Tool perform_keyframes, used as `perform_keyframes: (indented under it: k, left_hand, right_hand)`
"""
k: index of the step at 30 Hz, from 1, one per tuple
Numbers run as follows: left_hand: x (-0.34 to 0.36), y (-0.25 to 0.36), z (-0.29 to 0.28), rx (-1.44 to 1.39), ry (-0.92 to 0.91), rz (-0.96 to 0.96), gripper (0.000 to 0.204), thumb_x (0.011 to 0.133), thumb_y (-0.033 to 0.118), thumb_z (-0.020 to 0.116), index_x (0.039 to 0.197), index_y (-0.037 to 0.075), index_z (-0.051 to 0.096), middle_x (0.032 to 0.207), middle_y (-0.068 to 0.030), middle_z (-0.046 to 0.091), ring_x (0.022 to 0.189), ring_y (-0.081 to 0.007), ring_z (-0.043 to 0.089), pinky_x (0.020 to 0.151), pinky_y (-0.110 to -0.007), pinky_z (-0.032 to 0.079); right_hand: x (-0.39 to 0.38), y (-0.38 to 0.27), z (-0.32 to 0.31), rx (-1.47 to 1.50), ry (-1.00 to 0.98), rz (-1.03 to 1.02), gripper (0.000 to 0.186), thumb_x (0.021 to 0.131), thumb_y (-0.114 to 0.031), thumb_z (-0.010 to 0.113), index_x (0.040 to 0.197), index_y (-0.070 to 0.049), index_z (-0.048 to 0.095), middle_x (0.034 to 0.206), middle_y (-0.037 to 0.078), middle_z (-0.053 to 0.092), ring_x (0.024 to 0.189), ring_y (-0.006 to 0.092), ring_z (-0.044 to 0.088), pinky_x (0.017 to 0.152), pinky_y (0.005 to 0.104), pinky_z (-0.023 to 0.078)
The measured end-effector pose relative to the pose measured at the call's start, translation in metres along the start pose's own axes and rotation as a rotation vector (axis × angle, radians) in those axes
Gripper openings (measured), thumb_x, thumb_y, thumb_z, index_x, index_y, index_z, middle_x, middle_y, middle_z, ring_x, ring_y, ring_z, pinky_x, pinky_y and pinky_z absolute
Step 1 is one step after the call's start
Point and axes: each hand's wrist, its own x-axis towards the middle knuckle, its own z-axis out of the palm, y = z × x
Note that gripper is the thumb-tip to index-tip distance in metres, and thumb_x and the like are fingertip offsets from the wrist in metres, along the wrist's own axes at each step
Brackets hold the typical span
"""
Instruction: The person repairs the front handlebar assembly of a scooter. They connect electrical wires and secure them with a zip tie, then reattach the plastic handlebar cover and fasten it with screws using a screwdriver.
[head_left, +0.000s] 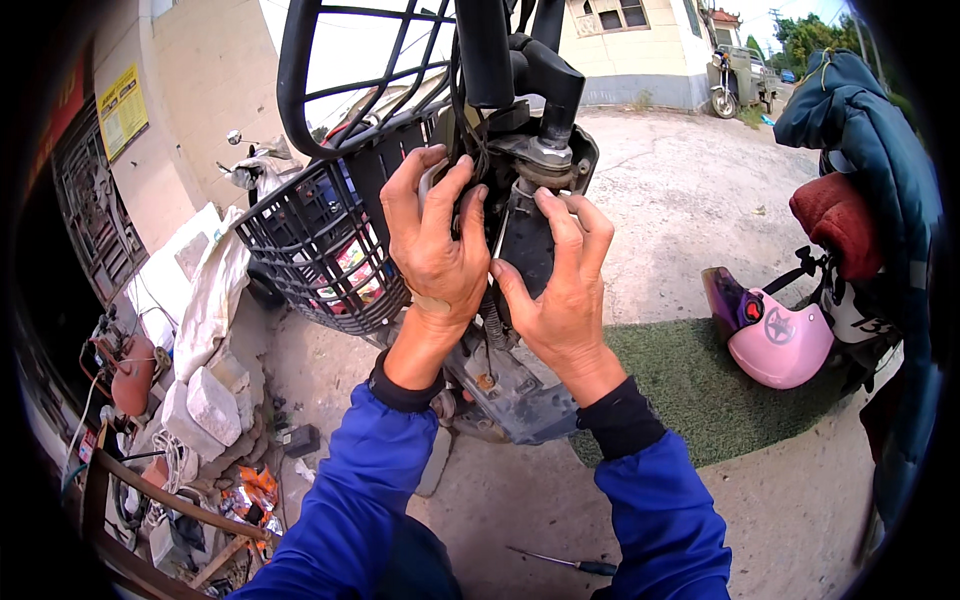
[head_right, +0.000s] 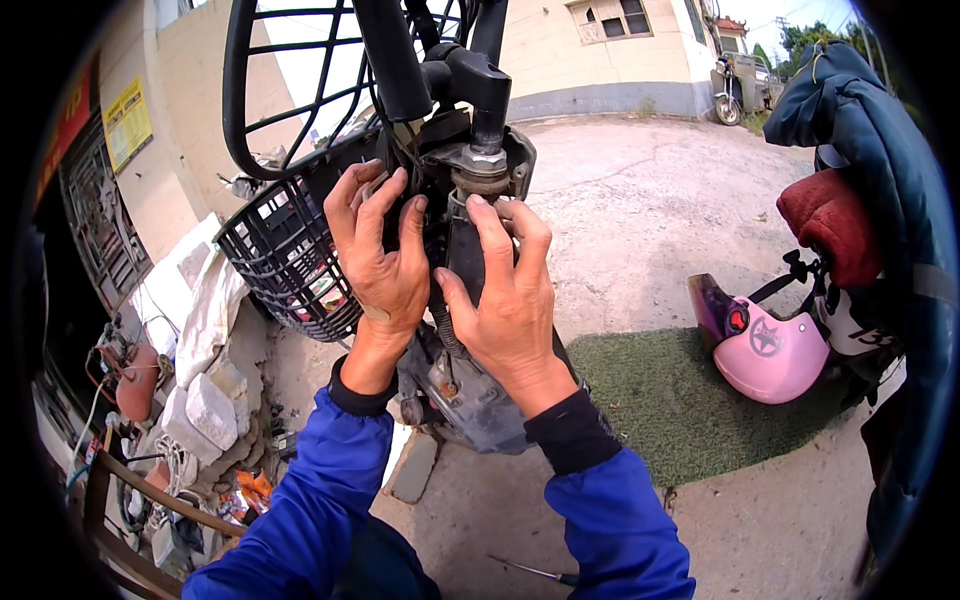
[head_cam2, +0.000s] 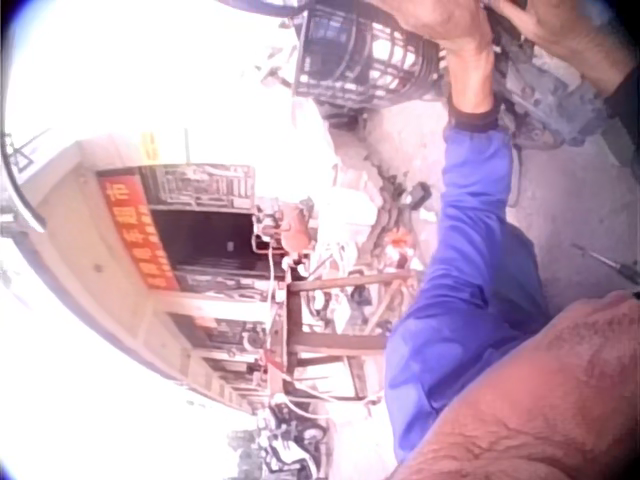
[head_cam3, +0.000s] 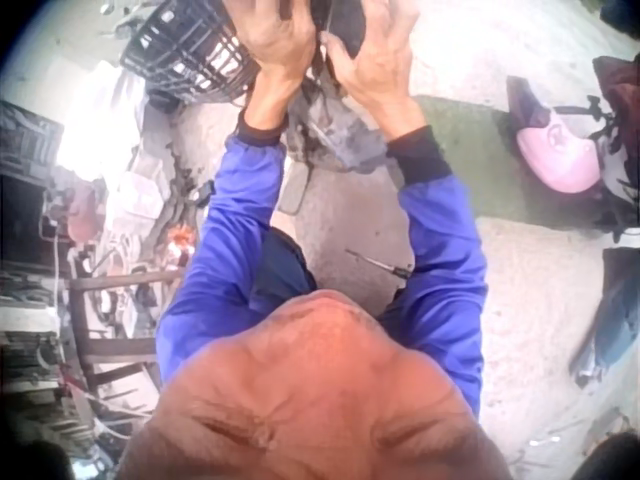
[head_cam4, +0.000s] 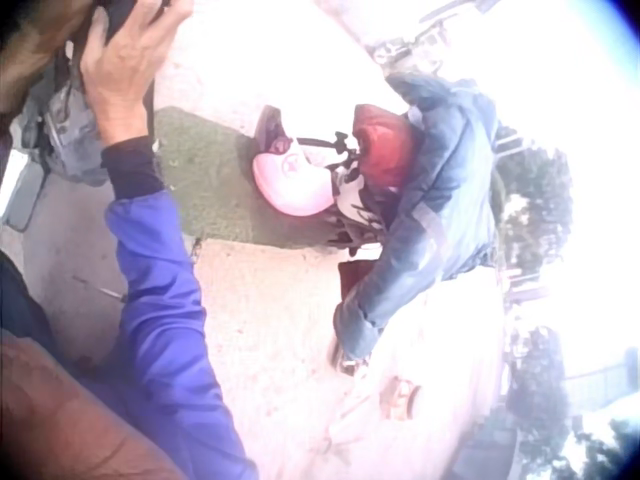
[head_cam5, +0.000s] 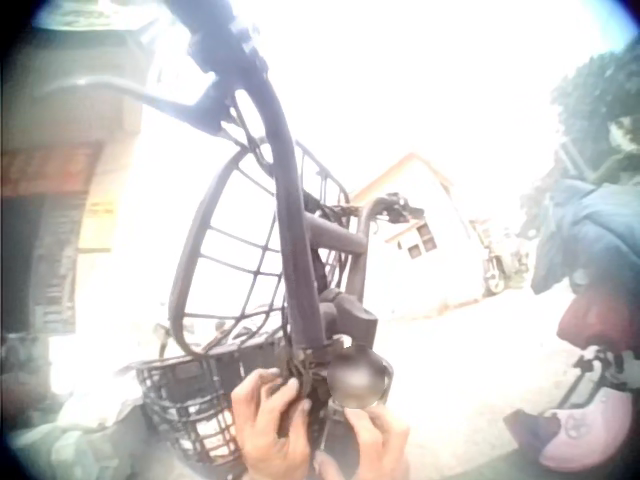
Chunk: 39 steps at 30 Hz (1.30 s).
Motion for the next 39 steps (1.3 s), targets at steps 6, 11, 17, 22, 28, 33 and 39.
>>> perform_keyframes:
  k: [6, 11, 17, 22, 28, 33, 39]
  left_hand:
    - [0.007, 0.007, 0.001, 0.135, -0.028, 0.138, 0.039, 0.084, -0.009, 0.083, 0.122, 0.001, 0.081, 0.131, -0.0134, 0.075, 0.123, -0.0346, 0.068, 0.108, -0.045, 0.053]
    - [0.013, 0.008, -0.002, 0.231, -0.054, 0.246, 0.04, 0.084, -0.007, 0.085, 0.122, 0.003, 0.082, 0.125, -0.0106, 0.08, 0.118, -0.0318, 0.071, 0.101, -0.042, 0.055]
    - [0.021, 0.013, -0.009, 0.36, -0.134, 0.358, 0.04, 0.08, -0.004, 0.085, 0.118, 0.004, 0.083, 0.118, -0.0086, 0.083, 0.108, -0.0267, 0.073, 0.09, -0.039, 0.056]
    - [0.04, 0.012, -0.008, 0.263, -0.147, 0.258, 0.033, 0.08, -0.006, 0.084, 0.111, 0.004, 0.08, 0.106, -0.0071, 0.077, 0.103, -0.0285, 0.07, 0.088, -0.041, 0.057]
    - [0.042, 0.01, -0.003, 0.14, -0.083, 0.131, 0.043, 0.081, -0.008, 0.087, 0.12, 0.001, 0.073, 0.103, -0.0121, 0.071, 0.101, -0.0319, 0.067, 0.087, -0.042, 0.056]
    - [0.044, 0.002, -0.008, 0.121, -0.142, 0.016, 0.038, 0.08, -0.002, 0.088, 0.117, -0.001, 0.076, 0.099, -0.0121, 0.069, 0.099, -0.0339, 0.066, 0.085, -0.044, 0.056]
    - [0.038, 0.011, -0.007, 0.236, -0.142, 0.178, 0.044, 0.082, 0.0, 0.09, 0.125, 0.0, 0.079, 0.103, -0.0126, 0.072, 0.104, -0.034, 0.068, 0.089, -0.044, 0.057]
  right_hand:
    - [0.002, 0.005, -0.005, -0.02, 0.015, -0.02, 0.088, 0.08, -0.002, 0.091, 0.159, -0.006, 0.052, 0.142, 0.021, 0.049, 0.126, 0.0401, 0.062, 0.102, 0.0483, 0.057]
    - [0.002, 0.002, -0.001, -0.027, 0.038, -0.031, 0.087, 0.08, -0.002, 0.091, 0.159, -0.006, 0.052, 0.14, 0.021, 0.049, 0.125, 0.0407, 0.063, 0.101, 0.0482, 0.057]
    - [0.004, 0.0, -0.004, -0.063, 0.023, -0.013, 0.08, 0.085, -0.003, 0.089, 0.157, -0.007, 0.053, 0.139, 0.023, 0.049, 0.123, 0.0434, 0.063, 0.096, 0.0492, 0.059]
    - [0.011, -0.004, -0.008, -0.032, 0.015, 0.037, 0.066, 0.089, -0.007, 0.087, 0.149, -0.007, 0.059, 0.132, 0.022, 0.055, 0.112, 0.0424, 0.069, 0.087, 0.0487, 0.061]
    - [0.023, -0.013, -0.022, -0.131, -0.005, 0.053, 0.045, 0.093, -0.014, 0.084, 0.135, -0.007, 0.068, 0.119, 0.015, 0.064, 0.099, 0.0374, 0.073, 0.074, 0.0463, 0.059]
    - [0.03, -0.013, -0.024, -0.204, 0.04, 0.019, 0.039, 0.094, -0.016, 0.084, 0.129, -0.007, 0.07, 0.116, 0.014, 0.065, 0.101, 0.0367, 0.069, 0.084, 0.0467, 0.055]
    - [0.058, -0.008, -0.039, -0.23, 0.205, -0.059, 0.036, 0.095, -0.015, 0.083, 0.126, -0.004, 0.07, 0.118, 0.015, 0.065, 0.111, 0.0372, 0.063, 0.102, 0.0483, 0.048]
